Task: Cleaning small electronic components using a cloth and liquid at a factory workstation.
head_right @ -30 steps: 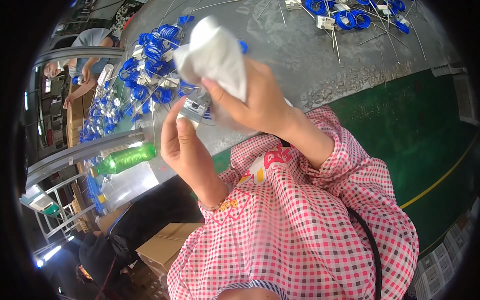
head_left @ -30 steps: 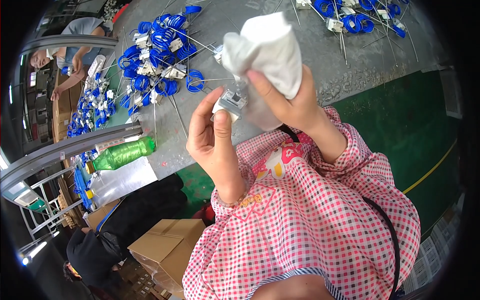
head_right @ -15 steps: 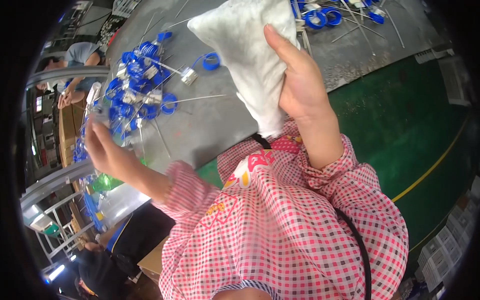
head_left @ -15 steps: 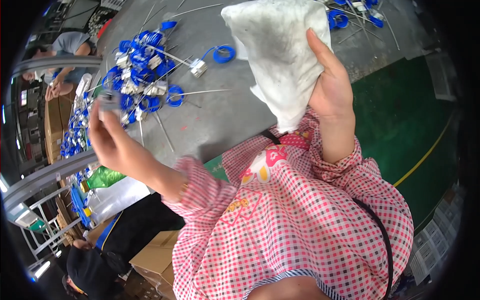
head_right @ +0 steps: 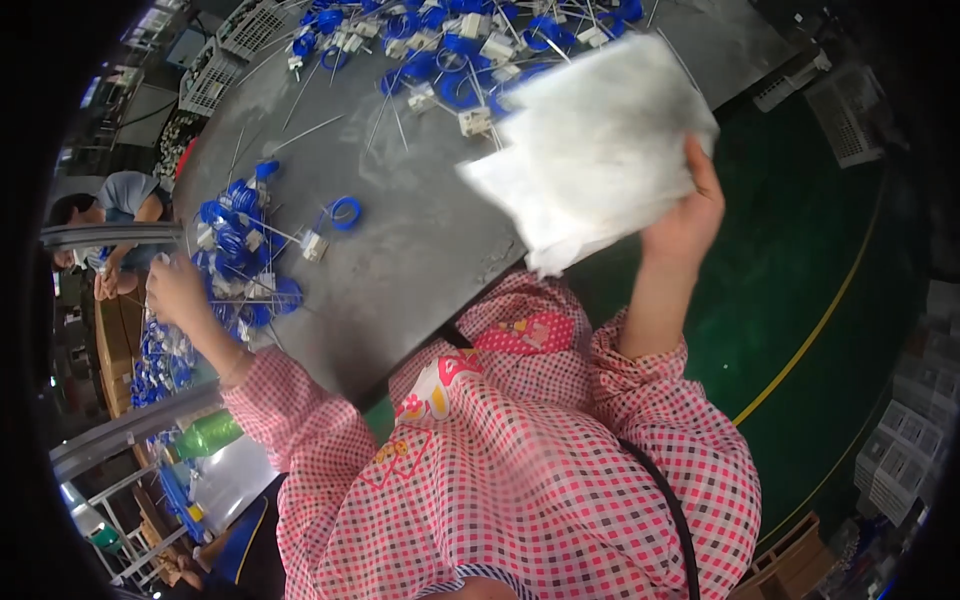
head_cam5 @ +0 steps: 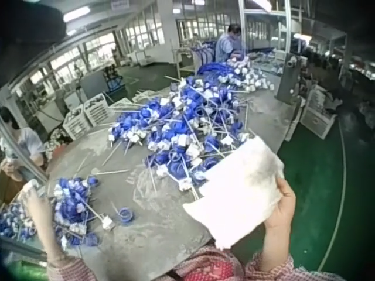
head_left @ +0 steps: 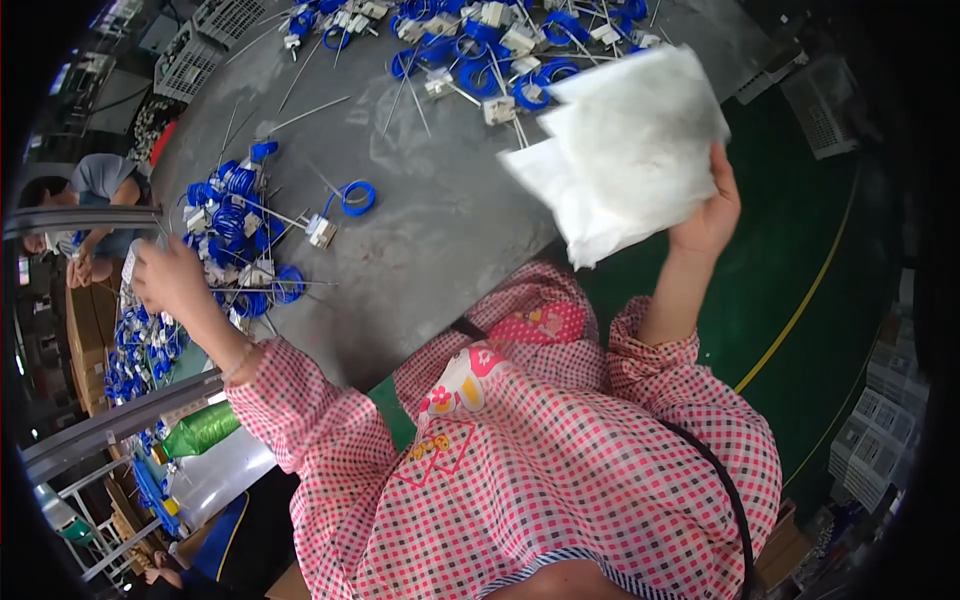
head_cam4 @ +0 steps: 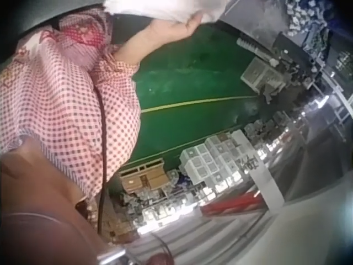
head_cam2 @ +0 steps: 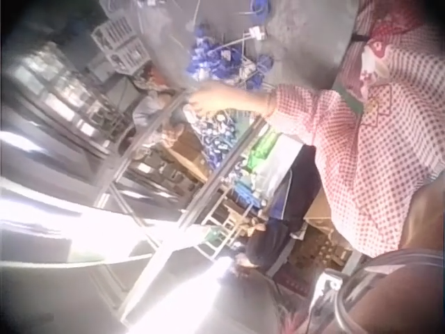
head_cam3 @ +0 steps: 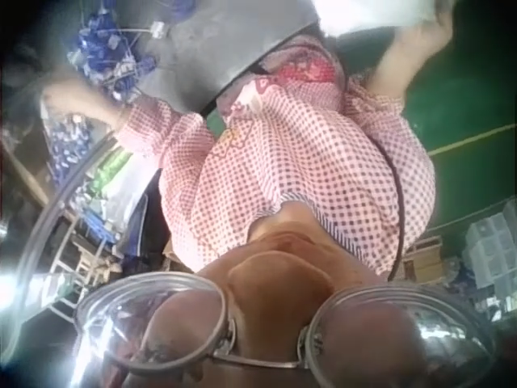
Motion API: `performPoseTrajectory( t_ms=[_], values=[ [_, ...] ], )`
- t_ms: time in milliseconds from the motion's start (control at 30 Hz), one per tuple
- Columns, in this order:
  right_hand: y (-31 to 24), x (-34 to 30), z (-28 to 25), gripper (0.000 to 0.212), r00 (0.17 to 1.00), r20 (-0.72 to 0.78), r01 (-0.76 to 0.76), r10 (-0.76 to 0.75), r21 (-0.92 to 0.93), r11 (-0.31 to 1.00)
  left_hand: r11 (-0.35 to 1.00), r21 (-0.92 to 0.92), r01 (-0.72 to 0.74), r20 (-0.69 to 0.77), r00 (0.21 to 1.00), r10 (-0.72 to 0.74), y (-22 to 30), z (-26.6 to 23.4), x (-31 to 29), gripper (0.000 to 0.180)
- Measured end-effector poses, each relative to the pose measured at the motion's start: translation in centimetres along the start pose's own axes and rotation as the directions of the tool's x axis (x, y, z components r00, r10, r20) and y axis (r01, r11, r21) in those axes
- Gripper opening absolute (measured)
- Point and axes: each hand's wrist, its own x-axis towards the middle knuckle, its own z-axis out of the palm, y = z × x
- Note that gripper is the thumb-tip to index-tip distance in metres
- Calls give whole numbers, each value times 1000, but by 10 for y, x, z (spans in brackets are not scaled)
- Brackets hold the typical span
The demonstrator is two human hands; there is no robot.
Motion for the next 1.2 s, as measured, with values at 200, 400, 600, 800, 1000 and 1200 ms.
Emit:
performPoseTrajectory(
  t_ms=[200, 400, 600, 800, 1000, 1200],
  values=[
    [-63, -21, -7, 44, 814, -294, 426, -501, -285, 859, 355, -877, -324, 70, 645, 761, 173, -42, -5, 28],
    [-60, -21, -3, 40, 792, -364, 402, -490, -292, 868, 501, -623, -600, 58, 603, 796, 268, 21, -61, 38],
    [-71, -22, -20, 39, 786, -385, 409, -483, -261, 874, 439, -682, -584, 104, 517, 850, 249, 4, -77, 44],
    [-67, -17, -27, 40, 801, -391, 365, -453, -282, 887, 414, -859, -301, 158, 613, 774, 201, -13, -87, 41],
    [-65, -19, -25, 40, 844, -342, 335, -413, -265, 904, 257, -954, 154, 296, 628, 720, 163, -60, -100, 36],
    [-43, -13, -6, 40, 819, -365, 311, -443, -365, 877, -136, -699, 702, 587, 672, 452, 111, -54, -111, 23]
  ],
)
